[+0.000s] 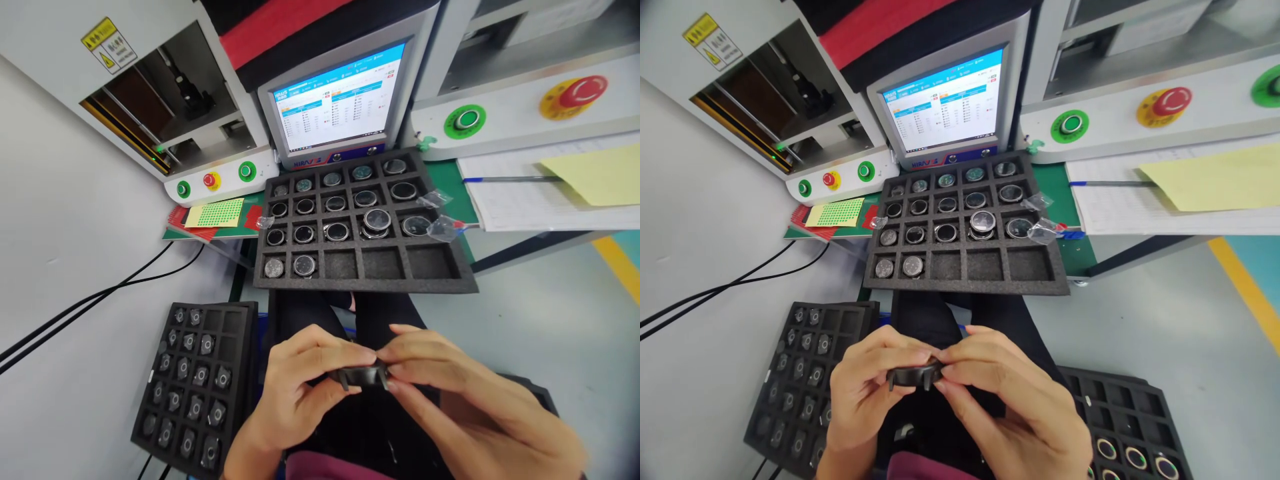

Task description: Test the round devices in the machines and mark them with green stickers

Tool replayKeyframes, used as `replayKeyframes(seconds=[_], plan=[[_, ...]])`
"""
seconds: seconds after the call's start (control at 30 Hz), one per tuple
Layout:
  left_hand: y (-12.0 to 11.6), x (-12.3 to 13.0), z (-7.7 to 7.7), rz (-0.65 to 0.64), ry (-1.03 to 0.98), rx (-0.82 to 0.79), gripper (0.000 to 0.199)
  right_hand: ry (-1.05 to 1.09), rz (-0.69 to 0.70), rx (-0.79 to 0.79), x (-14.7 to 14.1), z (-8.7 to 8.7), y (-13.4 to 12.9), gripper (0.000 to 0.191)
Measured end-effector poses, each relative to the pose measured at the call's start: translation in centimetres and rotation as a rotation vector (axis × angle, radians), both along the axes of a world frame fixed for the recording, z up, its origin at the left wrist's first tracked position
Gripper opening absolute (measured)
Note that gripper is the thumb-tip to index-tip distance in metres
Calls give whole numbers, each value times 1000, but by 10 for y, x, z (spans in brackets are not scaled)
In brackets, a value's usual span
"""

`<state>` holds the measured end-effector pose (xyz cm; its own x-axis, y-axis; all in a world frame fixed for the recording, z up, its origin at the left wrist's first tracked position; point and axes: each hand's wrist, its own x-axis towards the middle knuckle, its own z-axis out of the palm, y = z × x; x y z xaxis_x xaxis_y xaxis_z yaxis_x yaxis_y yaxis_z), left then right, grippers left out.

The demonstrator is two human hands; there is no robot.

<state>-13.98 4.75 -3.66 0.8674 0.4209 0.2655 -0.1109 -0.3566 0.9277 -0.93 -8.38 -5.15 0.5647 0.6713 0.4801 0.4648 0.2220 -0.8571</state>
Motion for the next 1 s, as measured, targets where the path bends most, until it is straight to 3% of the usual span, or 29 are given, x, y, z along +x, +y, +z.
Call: replayKeyframes(seconds=[0.27,0.47,0.57,0.8,0.87,1.0], plan=[[2,6,-6,-48,1,-69,25,16,280,1,30,7,10,20],[-1,10,-7,-35,-23,-166,23,74,281,75,24,-2,11,16],[0,12,-7,-6,-16,-191,22,157,196,129,16,-9,10,4],[5,15,-8,11,-7,-190,21,-4,66,122,10,-13,8,10],[7,16,-8,2,-7,-189,21,0,123,108,17,-10,10,6],[9,16,-10,-68,-2,-200,22,-19,375,58,34,1,15,12]])
